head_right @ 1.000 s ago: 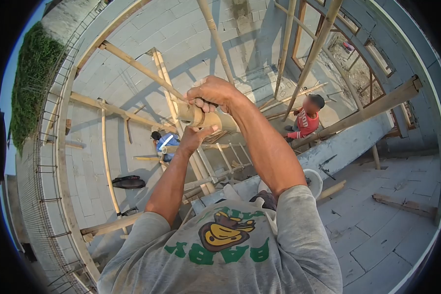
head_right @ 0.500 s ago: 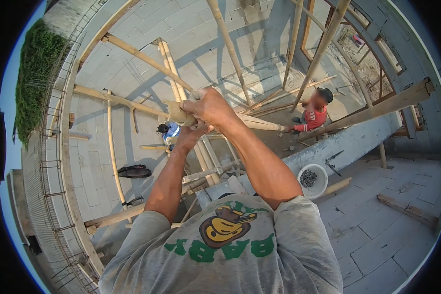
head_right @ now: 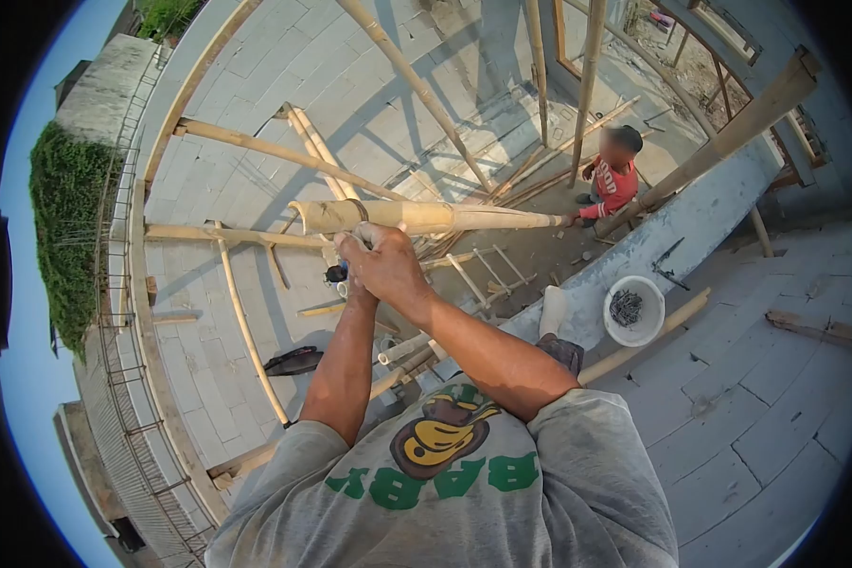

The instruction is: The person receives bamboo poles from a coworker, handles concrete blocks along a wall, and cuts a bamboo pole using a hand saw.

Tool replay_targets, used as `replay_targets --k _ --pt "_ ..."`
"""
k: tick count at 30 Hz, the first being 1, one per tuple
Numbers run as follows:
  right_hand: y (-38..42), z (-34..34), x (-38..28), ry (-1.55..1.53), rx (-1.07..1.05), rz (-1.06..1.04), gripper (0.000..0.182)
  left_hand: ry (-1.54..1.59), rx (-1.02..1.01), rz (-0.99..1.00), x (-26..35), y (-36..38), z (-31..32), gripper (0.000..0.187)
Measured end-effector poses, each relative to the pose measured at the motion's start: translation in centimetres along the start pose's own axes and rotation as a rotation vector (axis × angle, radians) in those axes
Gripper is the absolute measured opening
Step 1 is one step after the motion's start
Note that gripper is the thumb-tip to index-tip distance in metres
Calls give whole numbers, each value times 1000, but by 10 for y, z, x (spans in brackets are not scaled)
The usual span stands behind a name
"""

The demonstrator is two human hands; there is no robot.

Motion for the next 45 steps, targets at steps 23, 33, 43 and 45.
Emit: replay_targets --k 23,33,43,45 --pt "-23 -26 -88 259 101 -650 22 -850 248 535 83 16 98 40" --pt "-52 -12 -52 -36 -106 59 19 -837 310 402 82 19 89 42" --pt "-55 -2 -48 16 -185 52 17 -834 268 414 83 26 92 30" --pt "-52 -2 -46 26 -186 56 17 -876 252 431 80 27 88 30"
Point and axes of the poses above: each hand's wrist, its own y-axis away from the middle knuckle, its own z-axis out of the palm, x = y × z, the point moved 10 cm from there along -y, towards the middle knuckle, and after that the axes turned 15 degrees about x, right-handed, at the moved point
